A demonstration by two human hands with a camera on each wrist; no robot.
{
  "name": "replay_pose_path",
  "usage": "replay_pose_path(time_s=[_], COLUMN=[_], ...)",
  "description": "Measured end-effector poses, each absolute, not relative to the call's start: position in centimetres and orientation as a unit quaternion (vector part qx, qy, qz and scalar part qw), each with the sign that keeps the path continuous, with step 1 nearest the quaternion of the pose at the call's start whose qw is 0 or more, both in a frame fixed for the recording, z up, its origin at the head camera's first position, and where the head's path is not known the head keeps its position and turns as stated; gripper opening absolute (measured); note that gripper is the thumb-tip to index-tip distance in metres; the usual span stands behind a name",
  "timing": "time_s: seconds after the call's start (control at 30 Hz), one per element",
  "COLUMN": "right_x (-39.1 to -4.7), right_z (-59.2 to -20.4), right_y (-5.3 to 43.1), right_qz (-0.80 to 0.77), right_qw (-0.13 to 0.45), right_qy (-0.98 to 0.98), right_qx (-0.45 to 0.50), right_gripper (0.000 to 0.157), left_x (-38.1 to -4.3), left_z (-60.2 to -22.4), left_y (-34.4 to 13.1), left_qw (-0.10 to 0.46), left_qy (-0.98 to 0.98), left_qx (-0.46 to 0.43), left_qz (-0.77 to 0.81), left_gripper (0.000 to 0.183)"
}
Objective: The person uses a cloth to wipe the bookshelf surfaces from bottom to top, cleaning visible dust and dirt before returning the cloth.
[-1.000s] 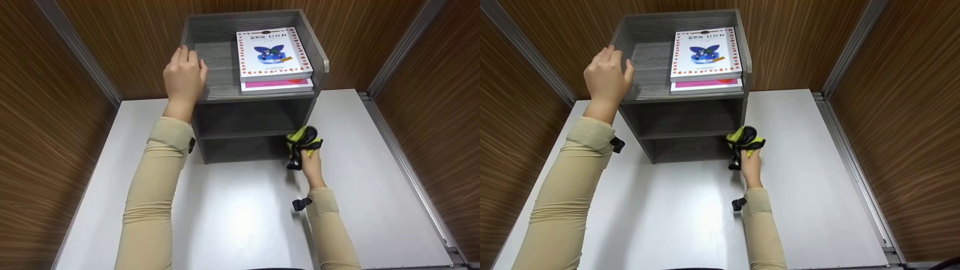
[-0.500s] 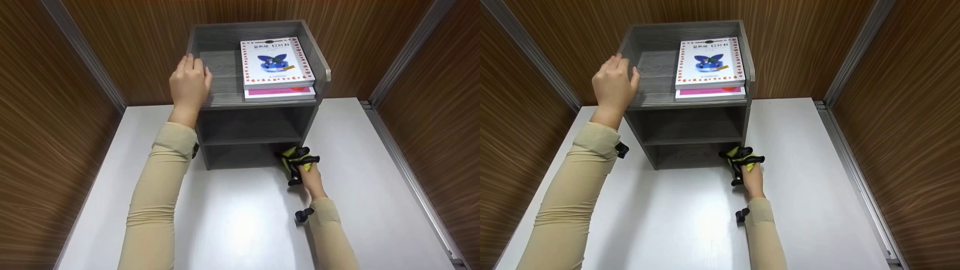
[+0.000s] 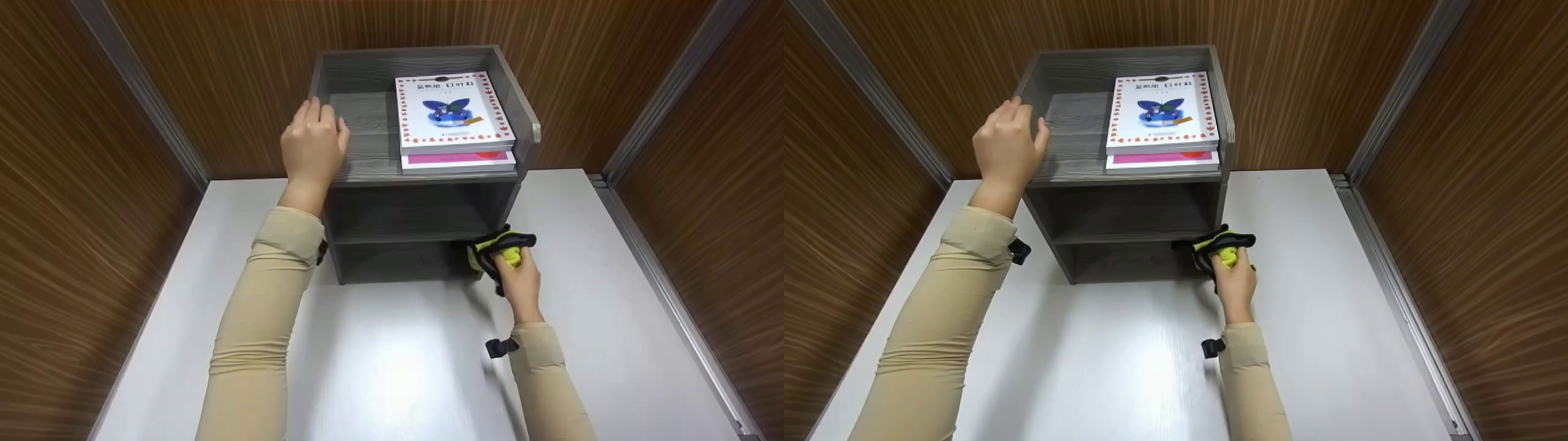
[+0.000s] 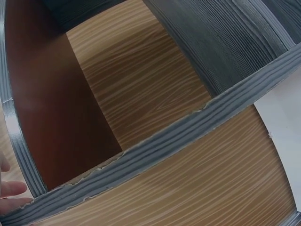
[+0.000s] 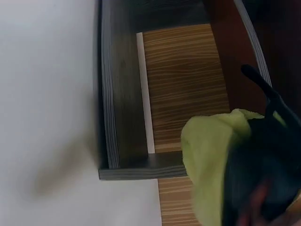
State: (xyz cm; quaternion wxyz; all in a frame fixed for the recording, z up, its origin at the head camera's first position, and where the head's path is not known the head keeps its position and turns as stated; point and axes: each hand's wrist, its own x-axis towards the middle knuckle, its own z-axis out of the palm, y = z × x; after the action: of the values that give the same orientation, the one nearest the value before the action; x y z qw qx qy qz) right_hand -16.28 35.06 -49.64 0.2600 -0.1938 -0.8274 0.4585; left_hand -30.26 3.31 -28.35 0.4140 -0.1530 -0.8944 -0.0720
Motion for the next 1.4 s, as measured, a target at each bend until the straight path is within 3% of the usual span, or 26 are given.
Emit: replay_pose_path(time_s=[0.23, 0.47, 0.7, 0.9, 1.13, 1.4], right_x=[-16.4, -18.6, -18.1, -17.5, -18.9, -18.6], right_z=[-46.2, -40.0, -35.4, -29.5, -28.4, -31.8], right_y=[34.3, 34.6, 35.6, 35.4, 34.9, 34.7], right_qz=[0.45, 0.42, 0.392, 0.321, 0.199, 0.209], right_qw=[0.422, 0.48, 0.48, 0.572, 0.484, 0.508], right_qy=[-0.78, -0.769, -0.785, -0.754, -0.852, -0.835], right_qx=[-0.102, -0.031, -0.011, 0.048, -0.011, -0.009], right_gripper=[0.031, 0.038, 0.038, 0.028, 0.035, 0.029], left_x=[-30.1, -30.2, -30.2, -30.1, -30.1, -30.4], left_z=[-28.4, -28.4, -28.4, -28.2, -28.4, -28.4], left_y=[3.3, 3.3, 3.4, 3.4, 3.3, 3.4], left_qw=[0.414, 0.41, 0.408, 0.415, 0.413, 0.423], left_qy=[-0.894, -0.897, -0.897, -0.895, -0.896, -0.891], left_qx=[-0.156, -0.152, -0.149, -0.146, -0.143, -0.144], left_qz=[-0.071, -0.067, -0.076, -0.072, -0.078, -0.082], left_gripper=[0.036, 0.034, 0.035, 0.033, 0.033, 0.034])
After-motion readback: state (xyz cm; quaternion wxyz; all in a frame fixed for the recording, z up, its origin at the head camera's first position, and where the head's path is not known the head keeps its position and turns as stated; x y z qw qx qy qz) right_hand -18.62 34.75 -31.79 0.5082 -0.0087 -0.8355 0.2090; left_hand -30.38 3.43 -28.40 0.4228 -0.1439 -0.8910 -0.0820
